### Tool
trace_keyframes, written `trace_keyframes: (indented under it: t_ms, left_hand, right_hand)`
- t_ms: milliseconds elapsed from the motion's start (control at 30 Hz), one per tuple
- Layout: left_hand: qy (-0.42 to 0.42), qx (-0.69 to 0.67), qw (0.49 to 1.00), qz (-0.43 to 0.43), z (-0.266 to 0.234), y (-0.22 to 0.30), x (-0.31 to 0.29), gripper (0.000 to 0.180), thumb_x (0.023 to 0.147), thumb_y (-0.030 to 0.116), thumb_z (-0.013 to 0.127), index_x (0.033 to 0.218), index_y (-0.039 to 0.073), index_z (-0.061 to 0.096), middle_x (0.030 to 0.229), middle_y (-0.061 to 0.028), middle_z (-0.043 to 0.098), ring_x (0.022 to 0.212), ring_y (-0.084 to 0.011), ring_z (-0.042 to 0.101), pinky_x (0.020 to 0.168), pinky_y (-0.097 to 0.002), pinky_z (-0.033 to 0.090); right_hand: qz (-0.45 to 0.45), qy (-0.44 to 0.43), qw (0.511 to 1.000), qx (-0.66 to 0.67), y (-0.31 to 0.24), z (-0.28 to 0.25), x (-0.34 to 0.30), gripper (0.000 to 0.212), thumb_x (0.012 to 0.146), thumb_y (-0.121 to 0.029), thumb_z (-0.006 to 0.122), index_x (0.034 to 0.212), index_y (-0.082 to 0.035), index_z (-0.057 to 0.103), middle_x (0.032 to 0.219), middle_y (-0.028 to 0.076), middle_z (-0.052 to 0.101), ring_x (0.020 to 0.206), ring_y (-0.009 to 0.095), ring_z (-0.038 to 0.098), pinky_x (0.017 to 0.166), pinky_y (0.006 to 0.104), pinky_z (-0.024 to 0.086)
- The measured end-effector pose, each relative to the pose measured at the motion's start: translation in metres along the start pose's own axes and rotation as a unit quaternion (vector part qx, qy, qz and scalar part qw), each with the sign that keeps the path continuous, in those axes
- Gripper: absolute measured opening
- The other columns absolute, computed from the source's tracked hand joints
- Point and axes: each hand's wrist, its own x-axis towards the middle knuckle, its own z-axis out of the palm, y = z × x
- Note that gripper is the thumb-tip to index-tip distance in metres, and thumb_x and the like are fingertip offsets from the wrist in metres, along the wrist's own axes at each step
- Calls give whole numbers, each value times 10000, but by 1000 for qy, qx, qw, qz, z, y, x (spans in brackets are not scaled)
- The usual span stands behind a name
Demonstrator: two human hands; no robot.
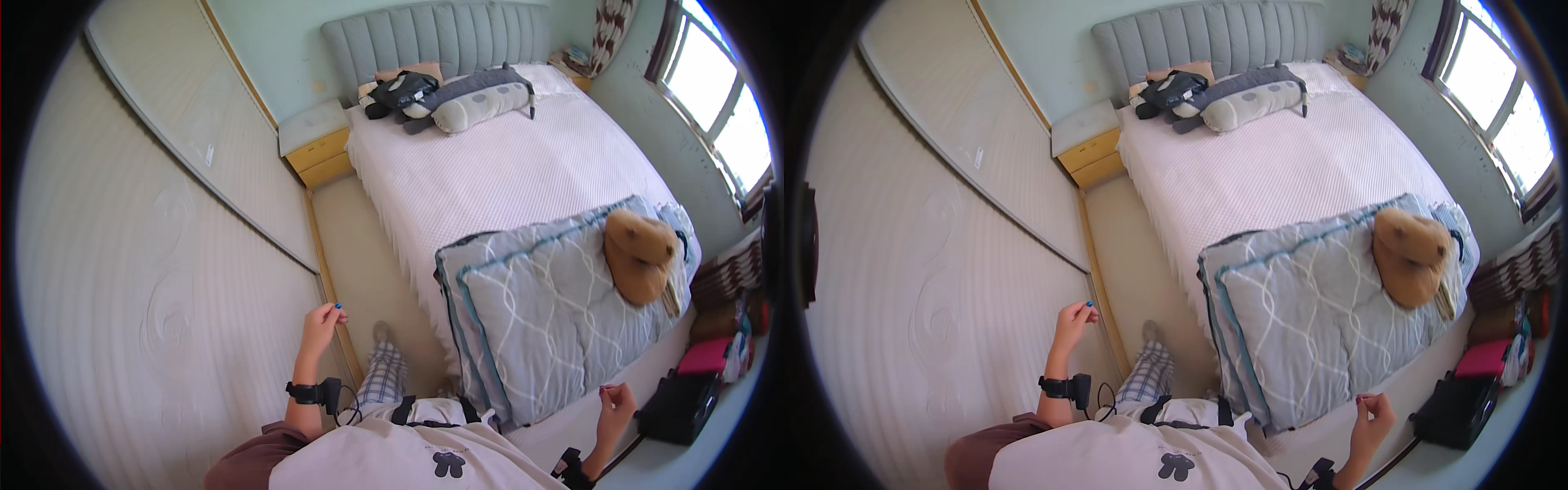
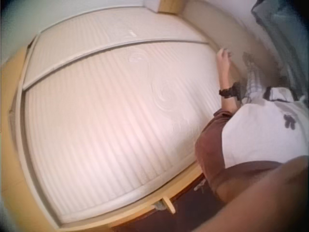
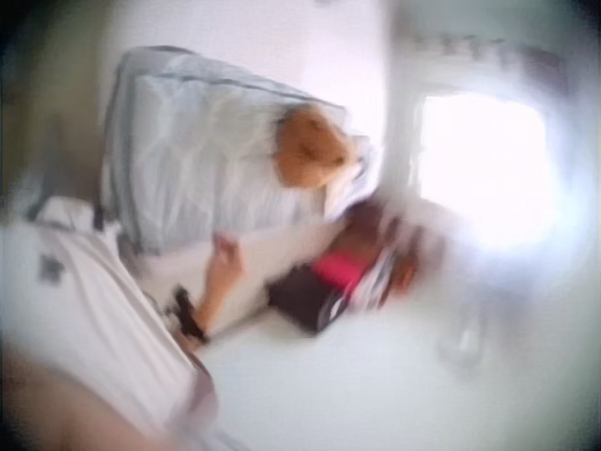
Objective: The person organizes folded clothes on a bed and unpacks disposable undergarments from plastic packaging.
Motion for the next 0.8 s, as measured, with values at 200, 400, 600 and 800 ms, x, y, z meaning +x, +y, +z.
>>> trace_keyframes:
  t_ms: [200,400,600,800]
  left_hand:
    - [27,-25,999,-4,-45,-16,133,253,902,159,491,775,-37,589,715,-64,618,652,-125,597,625,-243,479]
    - [-61,-88,993,45,-75,17,272,148,857,95,551,798,-34,590,730,-55,609,665,-110,584,634,-232,476]
    - [13,28,994,103,-121,31,355,107,810,34,591,857,-60,611,745,-79,635,702,-117,595,684,-228,463]
    - [163,-82,979,91,-177,-1,440,154,850,37,524,925,-69,607,759,-110,645,731,-152,609,729,-264,463]
  right_hand:
    - [-28,-86,968,234,-165,88,45,145,712,48,609,661,1,482,658,133,584,603,152,564,554,242,467]
    - [-18,-60,956,285,-275,189,105,158,695,44,627,661,-14,483,641,115,588,577,154,577,496,221,461]
    - [-7,-147,914,378,-351,302,193,133,748,20,590,698,-26,475,629,89,571,560,153,572,509,241,454]
    - [-15,-343,861,376,-411,483,322,176,816,-38,592,706,-46,455,653,88,583,555,121,548,519,240,451]
